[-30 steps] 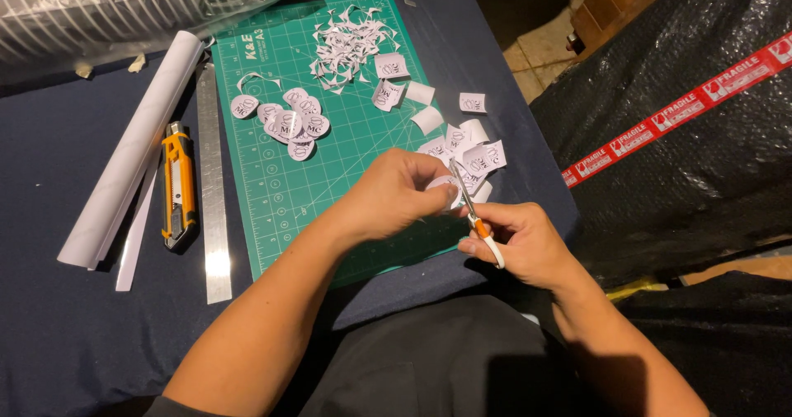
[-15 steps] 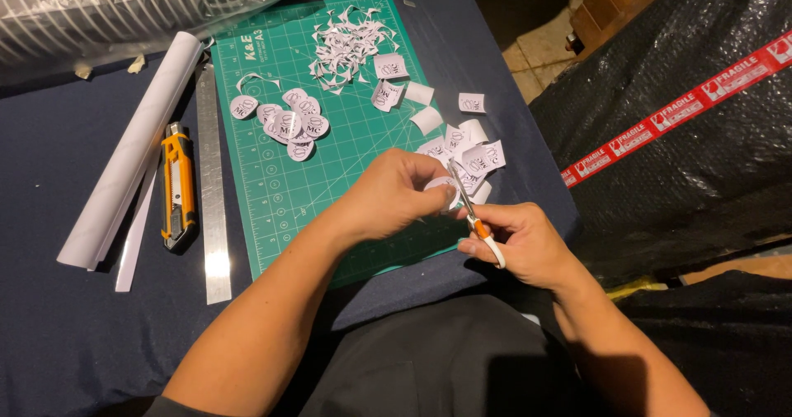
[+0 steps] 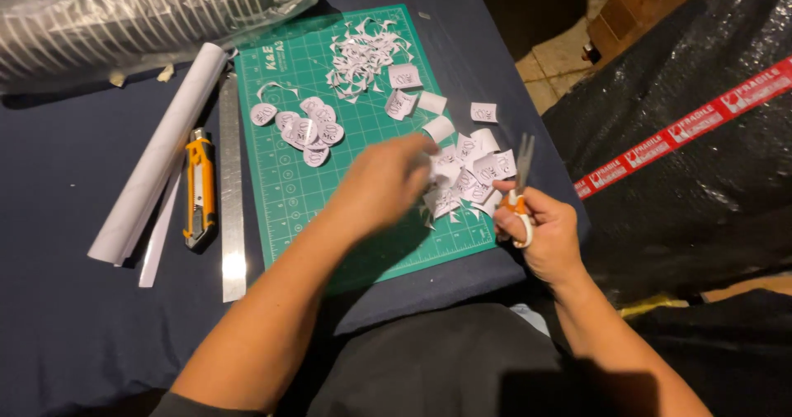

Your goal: Cutting small circular paper labels from a sheet using scissors

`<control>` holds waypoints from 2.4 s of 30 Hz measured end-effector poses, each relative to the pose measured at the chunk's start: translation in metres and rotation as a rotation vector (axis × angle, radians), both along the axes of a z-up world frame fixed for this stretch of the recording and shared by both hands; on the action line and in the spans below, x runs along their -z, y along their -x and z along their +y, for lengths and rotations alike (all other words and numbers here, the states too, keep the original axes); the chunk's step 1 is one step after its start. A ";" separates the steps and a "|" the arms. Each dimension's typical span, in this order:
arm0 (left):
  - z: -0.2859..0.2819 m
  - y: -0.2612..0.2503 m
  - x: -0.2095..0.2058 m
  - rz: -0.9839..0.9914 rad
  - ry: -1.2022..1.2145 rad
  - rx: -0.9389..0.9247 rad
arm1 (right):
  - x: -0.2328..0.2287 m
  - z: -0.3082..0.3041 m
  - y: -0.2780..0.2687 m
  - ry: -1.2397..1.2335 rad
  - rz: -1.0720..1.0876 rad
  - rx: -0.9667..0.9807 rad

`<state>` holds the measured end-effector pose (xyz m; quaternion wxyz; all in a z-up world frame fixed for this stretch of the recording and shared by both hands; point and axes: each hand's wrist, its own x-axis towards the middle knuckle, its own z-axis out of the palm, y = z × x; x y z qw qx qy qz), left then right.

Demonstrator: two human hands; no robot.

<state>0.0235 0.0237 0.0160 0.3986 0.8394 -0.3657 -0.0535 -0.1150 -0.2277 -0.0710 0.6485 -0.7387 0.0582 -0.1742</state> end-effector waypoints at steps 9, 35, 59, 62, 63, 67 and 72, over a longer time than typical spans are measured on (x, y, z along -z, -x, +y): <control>0.099 -0.141 0.047 -0.592 -0.348 -0.367 | -0.007 0.006 0.001 -0.037 -0.058 -0.005; -0.046 0.018 0.000 0.146 0.376 0.046 | 0.024 -0.010 -0.003 -0.071 -0.081 -0.013; -0.046 0.059 0.010 0.925 1.323 0.299 | -0.043 0.068 -0.002 -0.240 0.128 -0.136; -0.048 0.051 0.021 0.729 1.251 0.227 | -0.034 0.065 0.000 -0.279 0.084 -0.139; -0.055 0.044 0.033 0.605 1.213 0.186 | -0.028 0.063 0.001 -0.296 0.051 -0.131; -0.055 0.041 0.032 0.504 1.104 -0.022 | -0.021 0.060 -0.004 -0.322 -0.048 -0.024; -0.065 0.047 0.041 0.489 1.035 -0.132 | -0.043 0.071 -0.012 -0.370 -0.217 0.160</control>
